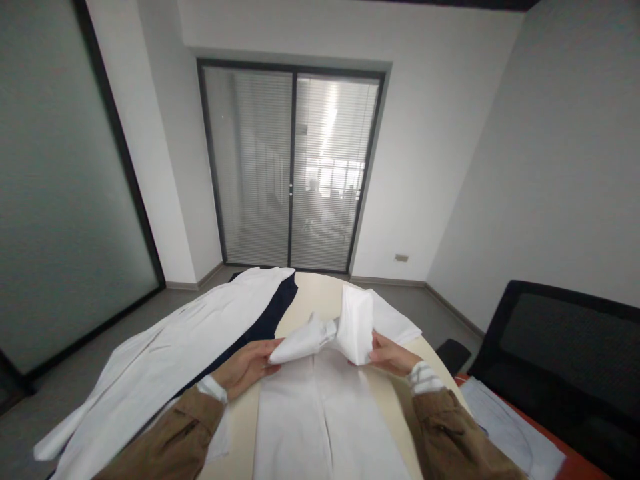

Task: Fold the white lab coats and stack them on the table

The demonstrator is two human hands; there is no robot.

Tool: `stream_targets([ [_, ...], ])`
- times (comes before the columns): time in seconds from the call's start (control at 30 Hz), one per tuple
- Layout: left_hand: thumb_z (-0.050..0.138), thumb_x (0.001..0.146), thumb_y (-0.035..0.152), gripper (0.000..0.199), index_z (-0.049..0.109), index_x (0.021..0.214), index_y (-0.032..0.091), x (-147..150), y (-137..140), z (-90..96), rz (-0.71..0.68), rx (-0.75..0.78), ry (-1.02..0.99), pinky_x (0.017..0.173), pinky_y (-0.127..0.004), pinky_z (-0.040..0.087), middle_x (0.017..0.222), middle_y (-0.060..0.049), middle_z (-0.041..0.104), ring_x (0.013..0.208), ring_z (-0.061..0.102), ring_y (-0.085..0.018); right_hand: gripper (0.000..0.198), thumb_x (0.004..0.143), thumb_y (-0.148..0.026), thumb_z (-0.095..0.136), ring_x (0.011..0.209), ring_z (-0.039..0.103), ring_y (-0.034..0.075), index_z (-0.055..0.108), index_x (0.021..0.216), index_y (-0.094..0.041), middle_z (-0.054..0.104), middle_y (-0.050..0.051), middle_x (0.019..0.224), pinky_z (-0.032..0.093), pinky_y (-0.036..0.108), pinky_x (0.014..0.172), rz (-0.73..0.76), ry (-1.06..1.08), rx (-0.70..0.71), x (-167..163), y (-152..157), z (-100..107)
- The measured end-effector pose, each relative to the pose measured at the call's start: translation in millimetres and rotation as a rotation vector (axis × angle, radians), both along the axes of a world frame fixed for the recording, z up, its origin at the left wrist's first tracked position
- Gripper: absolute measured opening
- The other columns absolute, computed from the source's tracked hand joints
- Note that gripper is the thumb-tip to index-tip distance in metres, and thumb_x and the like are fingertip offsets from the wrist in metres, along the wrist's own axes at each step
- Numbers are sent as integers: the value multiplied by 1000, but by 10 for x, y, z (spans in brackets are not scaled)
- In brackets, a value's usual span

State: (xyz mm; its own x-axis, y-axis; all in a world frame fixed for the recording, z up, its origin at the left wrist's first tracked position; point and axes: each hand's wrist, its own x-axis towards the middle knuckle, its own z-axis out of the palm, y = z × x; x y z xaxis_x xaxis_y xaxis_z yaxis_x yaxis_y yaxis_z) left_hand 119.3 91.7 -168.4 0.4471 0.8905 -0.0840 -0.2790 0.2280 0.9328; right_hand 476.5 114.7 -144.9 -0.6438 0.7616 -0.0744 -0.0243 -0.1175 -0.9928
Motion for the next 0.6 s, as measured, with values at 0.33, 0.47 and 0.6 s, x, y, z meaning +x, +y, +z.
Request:
stream_targets([
  [0.33,66,79,46,30,66,83,16,159,102,-114,204,394,328,92,-35,43,104,-9,69,102,61,-26,74,64,-42,84,127,53,31,60,129,-19,60,13,135,34,47,115,-75,-341,308,7,180,-322],
  [0.47,65,80,41,40,62,113,17,211,235,-196,392,570,487,106,-40,37,117,-12,66,115,57,-27,69,71,-51,77,128,52,32,61,129,-17,58,16,137,36,48,113,-270,-339,397,-164,211,-436],
  [0.6,65,79,36,57,53,130,14,238,256,-284,404,526,559,107,-42,37,120,-14,65,119,58,-27,73,72,-54,75,133,47,33,58,133,-17,54,16,141,30,52,115,-355,-381,450,-247,194,-507],
])
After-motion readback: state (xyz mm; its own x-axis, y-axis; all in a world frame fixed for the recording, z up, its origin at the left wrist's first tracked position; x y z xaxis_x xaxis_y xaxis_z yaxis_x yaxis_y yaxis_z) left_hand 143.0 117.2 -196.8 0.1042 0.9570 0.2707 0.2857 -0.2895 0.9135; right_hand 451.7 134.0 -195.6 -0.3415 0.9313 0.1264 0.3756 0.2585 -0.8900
